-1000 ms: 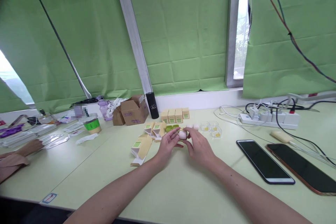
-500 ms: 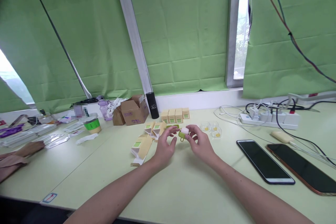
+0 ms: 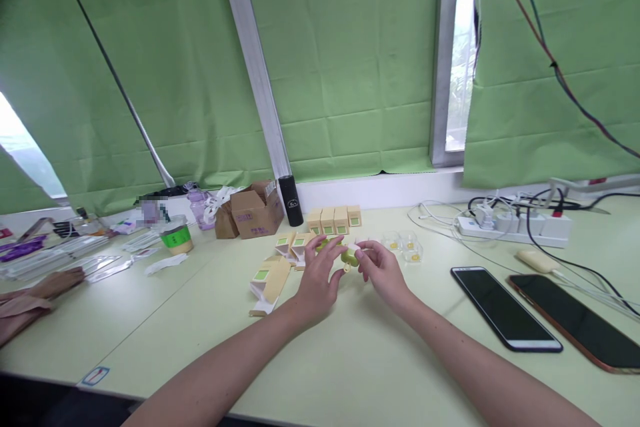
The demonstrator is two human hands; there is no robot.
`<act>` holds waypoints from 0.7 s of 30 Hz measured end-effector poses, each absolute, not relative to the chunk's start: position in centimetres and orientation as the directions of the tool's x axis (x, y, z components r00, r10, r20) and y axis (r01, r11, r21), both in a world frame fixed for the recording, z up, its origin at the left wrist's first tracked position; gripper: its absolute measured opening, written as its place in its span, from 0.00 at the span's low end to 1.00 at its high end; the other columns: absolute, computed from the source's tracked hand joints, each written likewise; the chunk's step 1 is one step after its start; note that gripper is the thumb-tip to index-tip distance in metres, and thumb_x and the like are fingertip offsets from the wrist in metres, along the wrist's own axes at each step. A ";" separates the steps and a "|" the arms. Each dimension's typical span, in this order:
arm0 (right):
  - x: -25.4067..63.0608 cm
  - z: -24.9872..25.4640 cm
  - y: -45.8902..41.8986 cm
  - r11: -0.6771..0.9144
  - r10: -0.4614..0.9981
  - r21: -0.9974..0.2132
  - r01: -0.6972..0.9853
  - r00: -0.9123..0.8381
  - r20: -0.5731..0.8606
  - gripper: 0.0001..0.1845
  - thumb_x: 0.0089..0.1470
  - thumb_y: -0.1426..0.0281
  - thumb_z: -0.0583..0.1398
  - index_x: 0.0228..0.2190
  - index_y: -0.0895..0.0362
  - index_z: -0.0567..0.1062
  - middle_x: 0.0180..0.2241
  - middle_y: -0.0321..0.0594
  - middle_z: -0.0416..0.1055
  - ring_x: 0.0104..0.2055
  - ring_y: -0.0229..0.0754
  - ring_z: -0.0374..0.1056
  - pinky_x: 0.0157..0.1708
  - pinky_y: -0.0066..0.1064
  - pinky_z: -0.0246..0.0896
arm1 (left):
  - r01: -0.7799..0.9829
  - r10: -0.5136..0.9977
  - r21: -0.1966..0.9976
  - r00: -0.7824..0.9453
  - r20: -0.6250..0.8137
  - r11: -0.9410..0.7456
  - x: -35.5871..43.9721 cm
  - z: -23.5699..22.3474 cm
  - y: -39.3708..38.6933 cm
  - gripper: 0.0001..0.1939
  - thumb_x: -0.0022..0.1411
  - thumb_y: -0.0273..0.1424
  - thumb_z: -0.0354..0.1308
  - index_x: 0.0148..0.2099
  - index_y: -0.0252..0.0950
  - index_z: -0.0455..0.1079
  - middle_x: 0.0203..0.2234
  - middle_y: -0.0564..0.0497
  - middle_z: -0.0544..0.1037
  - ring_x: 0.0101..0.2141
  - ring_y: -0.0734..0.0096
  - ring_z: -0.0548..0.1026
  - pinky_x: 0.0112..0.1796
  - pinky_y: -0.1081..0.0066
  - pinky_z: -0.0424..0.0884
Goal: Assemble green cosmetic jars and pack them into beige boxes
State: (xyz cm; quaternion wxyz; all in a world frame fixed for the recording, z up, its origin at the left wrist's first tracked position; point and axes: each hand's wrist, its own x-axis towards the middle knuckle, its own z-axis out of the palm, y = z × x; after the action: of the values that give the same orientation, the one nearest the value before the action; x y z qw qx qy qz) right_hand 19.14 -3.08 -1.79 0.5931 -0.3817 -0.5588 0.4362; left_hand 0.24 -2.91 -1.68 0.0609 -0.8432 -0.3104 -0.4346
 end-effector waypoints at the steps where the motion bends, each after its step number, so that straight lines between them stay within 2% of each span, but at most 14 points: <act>1: 19.1 -1.8 -3.1 0.303 0.952 -0.947 -0.103 -0.009 0.305 0.33 0.49 0.42 0.67 0.42 0.57 0.75 0.22 0.35 0.72 0.23 0.39 0.66 0.25 0.33 0.62 | 0.584 0.467 0.152 0.438 0.768 -0.798 0.3 -1.6 -3.0 0.29 0.65 0.19 0.55 0.65 0.44 0.64 0.65 0.45 0.69 0.65 0.46 0.57 0.61 0.40 0.62; 5: 18.9 -1.9 -3.2 0.234 0.970 -0.961 -0.144 -0.026 0.240 0.34 0.47 0.41 0.68 0.40 0.57 0.76 0.21 0.35 0.72 0.22 0.39 0.65 0.24 0.33 0.61 | 0.612 0.471 0.115 0.461 0.753 -0.783 0.3 -1.4 -3.2 0.28 0.65 0.18 0.54 0.64 0.45 0.67 0.65 0.46 0.69 0.64 0.46 0.57 0.61 0.40 0.63; 11: 18.8 -1.9 -3.5 0.214 0.972 -0.966 -0.148 -0.069 0.226 0.33 0.48 0.40 0.67 0.38 0.57 0.76 0.23 0.37 0.73 0.24 0.39 0.66 0.24 0.32 0.61 | 0.626 0.465 0.089 0.469 0.751 -0.775 0.1 -1.4 -3.0 0.28 0.64 0.17 0.53 0.62 0.45 0.69 0.63 0.45 0.70 0.64 0.47 0.59 0.60 0.41 0.63; 16: 18.8 -2.2 -3.2 0.221 0.970 -0.967 -0.124 -0.074 0.231 0.31 0.49 0.39 0.65 0.33 0.56 0.76 0.24 0.38 0.72 0.26 0.42 0.68 0.22 0.31 0.61 | 0.617 0.446 0.072 0.477 0.757 -0.784 0.0 -1.3 -2.8 0.23 0.65 0.20 0.54 0.60 0.42 0.71 0.59 0.43 0.73 0.61 0.47 0.61 0.59 0.45 0.65; 19: 19.3 -2.3 -3.0 0.265 0.962 -0.964 -0.020 -0.069 0.266 0.32 0.54 0.38 0.60 0.32 0.56 0.77 0.26 0.41 0.74 0.28 0.43 0.70 0.21 0.31 0.59 | 0.607 0.436 0.076 0.472 0.767 -0.791 0.1 -1.3 -2.7 0.20 0.68 0.24 0.56 0.60 0.40 0.71 0.56 0.42 0.75 0.58 0.48 0.63 0.58 0.46 0.67; 21: 20.0 -2.2 -2.8 0.328 0.945 -0.932 0.152 -0.045 0.325 0.31 0.60 0.41 0.55 0.34 0.56 0.78 0.27 0.42 0.76 0.28 0.44 0.71 0.23 0.32 0.59 | 0.602 0.438 0.095 0.455 0.776 -0.793 0.1 -1.4 -2.6 0.20 0.68 0.27 0.58 0.61 0.40 0.70 0.54 0.42 0.75 0.57 0.48 0.64 0.57 0.47 0.67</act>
State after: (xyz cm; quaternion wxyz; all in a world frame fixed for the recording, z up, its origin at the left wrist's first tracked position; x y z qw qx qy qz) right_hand 20.05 -2.77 -2.19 0.5303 -0.4431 -0.6189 0.3735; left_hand 0.13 -2.56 -1.38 0.0972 -0.8473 -0.3068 -0.4225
